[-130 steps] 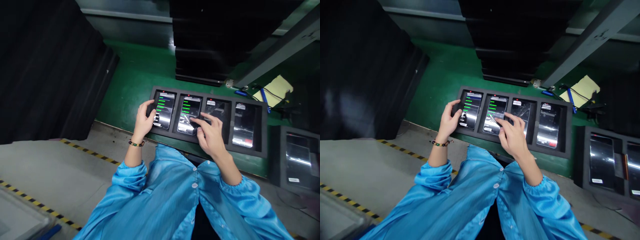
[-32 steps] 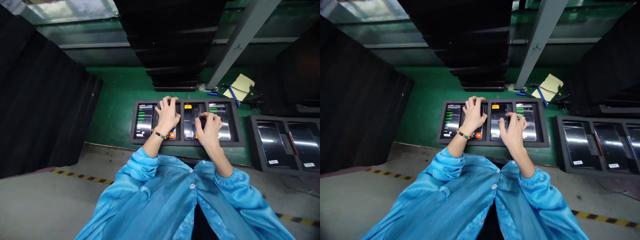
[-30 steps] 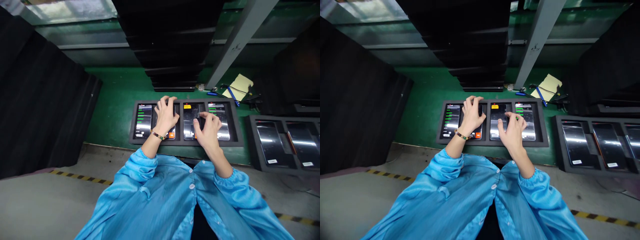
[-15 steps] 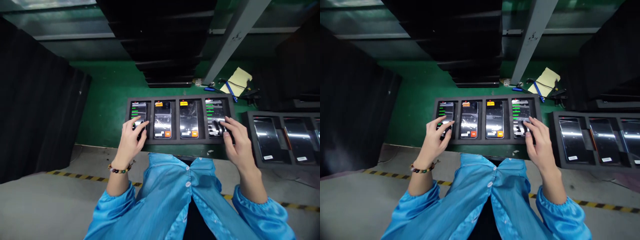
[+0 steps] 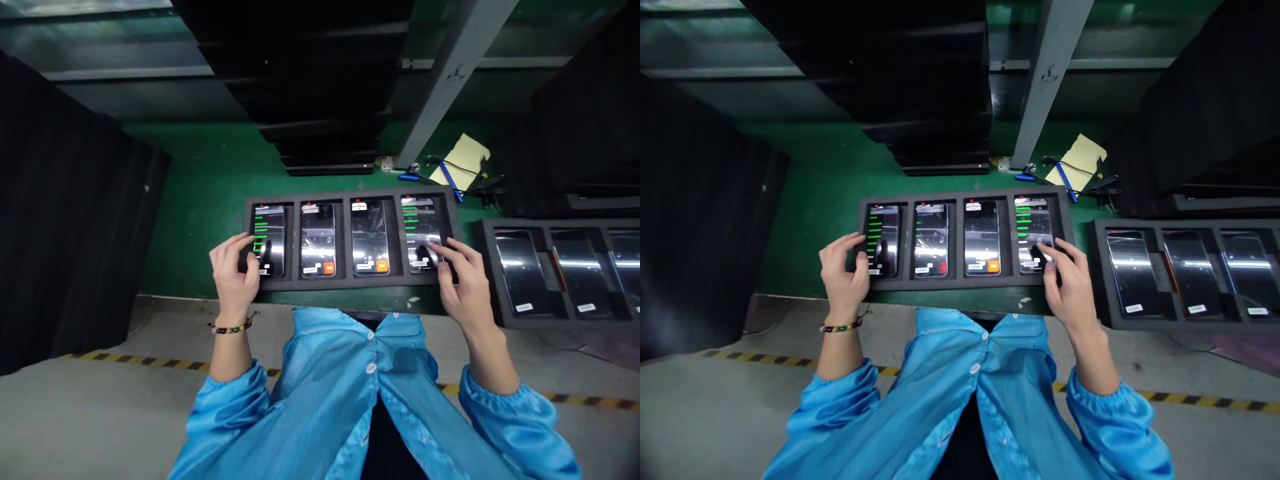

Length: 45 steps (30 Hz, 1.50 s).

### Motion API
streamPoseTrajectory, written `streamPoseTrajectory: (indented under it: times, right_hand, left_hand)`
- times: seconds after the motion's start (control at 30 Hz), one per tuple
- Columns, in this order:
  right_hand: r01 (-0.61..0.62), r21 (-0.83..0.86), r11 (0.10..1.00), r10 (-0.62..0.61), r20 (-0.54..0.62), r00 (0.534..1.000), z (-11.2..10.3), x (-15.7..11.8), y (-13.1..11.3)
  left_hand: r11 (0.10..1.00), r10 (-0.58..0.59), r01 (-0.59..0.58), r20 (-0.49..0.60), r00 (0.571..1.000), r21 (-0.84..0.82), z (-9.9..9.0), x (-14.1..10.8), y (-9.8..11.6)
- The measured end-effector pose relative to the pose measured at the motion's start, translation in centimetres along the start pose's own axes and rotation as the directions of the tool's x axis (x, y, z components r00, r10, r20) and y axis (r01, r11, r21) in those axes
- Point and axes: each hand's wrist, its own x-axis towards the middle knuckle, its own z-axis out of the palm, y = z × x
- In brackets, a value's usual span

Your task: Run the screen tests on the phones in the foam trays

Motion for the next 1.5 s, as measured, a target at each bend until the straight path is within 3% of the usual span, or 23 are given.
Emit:
streamPoseTrajectory:
  times: [0.23,0.6,0.87,0.97,1.07,1.17,1.23,1.5]
  right_hand:
    - [0.010,0.025,1.000,-0.009,-0.034,0.999,0.7,-0.6,0.6]
    - [0.043,0.048,0.998,-0.039,-0.072,0.997,0.8,-0.7,0.3]
    - [0.050,0.029,0.998,-0.048,-0.073,0.996,0.9,-0.6,0.6]
    - [0.065,0.038,0.997,-0.062,-0.080,0.995,1.0,-0.7,0.8]
    - [0.070,0.042,0.997,-0.066,-0.091,0.994,1.0,-0.7,0.8]
    - [0.047,0.040,0.998,-0.043,-0.103,0.994,0.9,-0.7,0.6]
    - [0.041,0.042,0.998,-0.036,-0.104,0.994,1.0,-0.8,0.5]
    - [0.040,0.046,0.998,-0.035,-0.104,0.994,1.2,-1.5,0.7]
  left_hand:
    - [0.994,-0.109,0.109,0.015,0.994,-0.020,0.4,-0.1,-0.3]
    - [0.998,-0.053,0.055,0.099,0.994,-0.014,0.2,-0.4,-0.5]
    - [0.997,-0.061,0.047,0.225,0.972,0.067,0.1,0.2,-0.9]
    - [0.993,-0.076,0.052,0.231,0.970,0.109,0.1,0.4,-0.1]
    - [0.995,-0.002,-0.022,0.235,0.972,0.100,0.5,0.8,1.8]
    - [0.986,0.136,-0.160,0.338,0.931,0.042,1.6,1.5,4.0]
    - [0.980,0.170,-0.198,0.387,0.906,0.034,2.4,1.9,5.1]
    - [0.980,0.152,-0.189,0.358,0.921,0.069,4.1,3.2,5.7]
